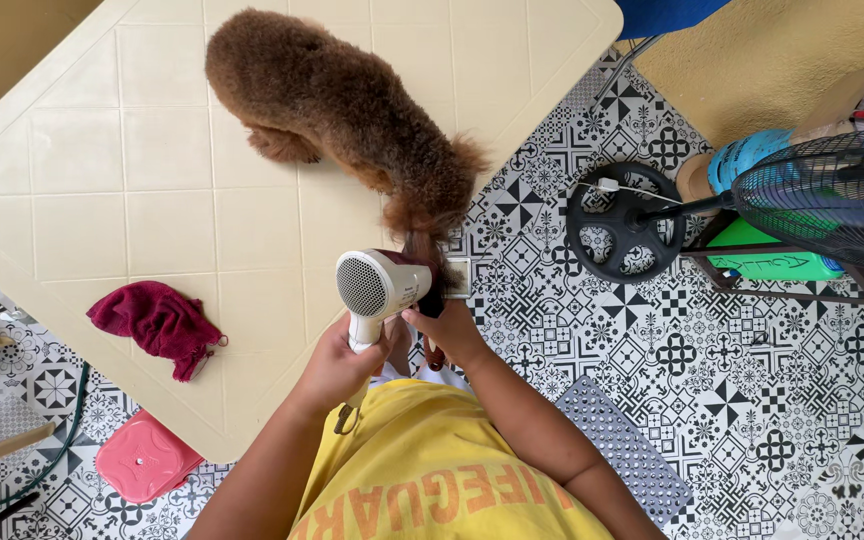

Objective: The person grooms a small brown dog on a grooming table. They use a slicker brush to comb the dog's fur and a hairdryer to dry and fluff the coat, focusing on the tail and hindquarters.

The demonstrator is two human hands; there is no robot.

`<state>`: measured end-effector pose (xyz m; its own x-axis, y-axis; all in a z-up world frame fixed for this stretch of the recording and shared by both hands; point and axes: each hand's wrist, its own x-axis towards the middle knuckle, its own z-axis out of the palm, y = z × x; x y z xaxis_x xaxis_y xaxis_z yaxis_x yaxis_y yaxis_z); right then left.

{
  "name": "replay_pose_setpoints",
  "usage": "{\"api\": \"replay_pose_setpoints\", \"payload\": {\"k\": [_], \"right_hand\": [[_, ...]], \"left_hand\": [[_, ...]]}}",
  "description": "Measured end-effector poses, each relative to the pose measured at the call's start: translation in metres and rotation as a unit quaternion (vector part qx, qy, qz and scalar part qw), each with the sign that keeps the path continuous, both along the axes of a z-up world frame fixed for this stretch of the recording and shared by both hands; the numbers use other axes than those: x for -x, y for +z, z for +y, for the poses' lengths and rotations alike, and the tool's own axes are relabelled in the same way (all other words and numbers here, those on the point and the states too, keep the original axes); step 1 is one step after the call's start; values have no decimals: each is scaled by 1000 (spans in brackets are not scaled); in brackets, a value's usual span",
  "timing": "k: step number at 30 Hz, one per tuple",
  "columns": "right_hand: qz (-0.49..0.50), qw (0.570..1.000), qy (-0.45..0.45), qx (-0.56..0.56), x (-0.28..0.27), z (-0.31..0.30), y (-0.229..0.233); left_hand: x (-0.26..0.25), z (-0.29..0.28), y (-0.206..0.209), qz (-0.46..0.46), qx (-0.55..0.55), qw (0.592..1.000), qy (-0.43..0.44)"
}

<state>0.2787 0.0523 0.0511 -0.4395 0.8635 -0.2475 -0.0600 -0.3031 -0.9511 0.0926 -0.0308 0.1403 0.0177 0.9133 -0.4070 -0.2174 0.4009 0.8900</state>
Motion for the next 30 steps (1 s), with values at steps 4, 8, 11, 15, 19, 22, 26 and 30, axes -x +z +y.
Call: {"api": "replay_pose_setpoints", "payload": {"k": [4,8,11,15,19,22,26,30], "right_hand": [[-57,998,25,1,-7,-10,9],[-111,992,44,-39,-15,-24,-1],[-67,994,37,-72,-15,-32,-10],[-92,993,37,-68,-17,-39,-12],[-101,991,50,-76,-20,-45,-14],[-55,993,44,-96,-22,-55,-19],[-125,990,56,-38,-30,-69,-22],[-119,991,47,41,-29,-82,-12]], "left_hand": [[-4,-21,-4,46,-16,999,1],[-8,-40,-1,53,6,999,-3],[-16,-47,0,33,-40,999,4],[-19,-53,6,15,-26,1000,8],[-23,-61,12,-10,-47,999,15],[-25,-69,10,-5,-42,999,19],[-29,-79,2,-45,-45,998,16],[-34,-87,-2,-51,-15,998,39]]}}
